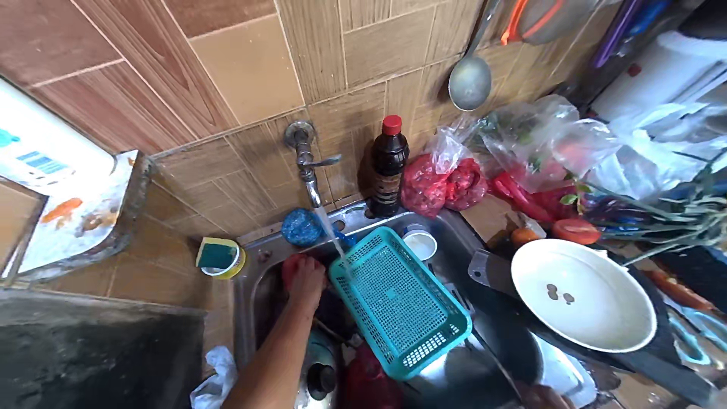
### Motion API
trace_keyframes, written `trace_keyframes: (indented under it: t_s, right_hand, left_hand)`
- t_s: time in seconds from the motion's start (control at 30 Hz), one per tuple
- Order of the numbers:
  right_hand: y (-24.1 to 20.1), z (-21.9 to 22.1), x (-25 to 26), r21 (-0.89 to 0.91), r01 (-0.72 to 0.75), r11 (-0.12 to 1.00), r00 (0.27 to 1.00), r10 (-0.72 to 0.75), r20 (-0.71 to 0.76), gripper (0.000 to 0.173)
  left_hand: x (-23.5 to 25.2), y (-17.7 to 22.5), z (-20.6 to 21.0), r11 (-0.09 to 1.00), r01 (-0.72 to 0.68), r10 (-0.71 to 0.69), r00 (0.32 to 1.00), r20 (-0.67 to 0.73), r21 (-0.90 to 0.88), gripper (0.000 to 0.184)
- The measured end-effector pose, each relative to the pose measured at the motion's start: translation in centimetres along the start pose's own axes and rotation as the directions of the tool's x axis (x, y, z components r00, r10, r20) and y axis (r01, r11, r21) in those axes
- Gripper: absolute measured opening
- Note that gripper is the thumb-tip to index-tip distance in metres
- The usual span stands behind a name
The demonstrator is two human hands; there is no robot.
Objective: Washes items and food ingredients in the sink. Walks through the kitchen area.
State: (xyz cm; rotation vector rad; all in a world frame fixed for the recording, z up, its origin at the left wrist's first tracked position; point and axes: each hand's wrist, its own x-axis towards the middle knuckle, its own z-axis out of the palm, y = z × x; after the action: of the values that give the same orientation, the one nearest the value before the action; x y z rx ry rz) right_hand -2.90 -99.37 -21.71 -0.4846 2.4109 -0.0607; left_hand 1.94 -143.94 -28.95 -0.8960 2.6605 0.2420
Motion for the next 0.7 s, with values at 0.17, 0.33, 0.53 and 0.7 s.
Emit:
trace_keyframes:
  t_s: [0.17,0.33,0.53,0.7]
  right_hand:
    - [-4.1,-2.4,1.2,0.045,0.243,0.969,0.970,-0.243,0.002,0.045]
    - [-8.6,-3.4,6.9,0.110,0.221,0.969,0.974,-0.215,-0.064,0.062]
    - [-10.6,-4.0,14.7,0.123,-0.082,0.989,0.996,0.084,-0.009,0.058]
    - [-15.1,-7.2,11.1,0.027,0.288,0.957,0.942,-0.279,-0.187,0.038]
  left_hand:
    - [-0.8,-1.8,-5.1,0.999,0.015,-0.004,0.973,0.231,-0.047,0.038]
    - [-4.5,-4.7,-14.2,0.970,-0.057,0.093,0.985,0.145,-0.235,0.034]
    - [-9.6,-0.8,-22.3,0.943,-0.132,0.159,0.985,0.065,-0.306,0.024]
    - [-11.4,1.4,-23.3,0.962,-0.208,0.240,0.953,0.186,-0.175,0.026]
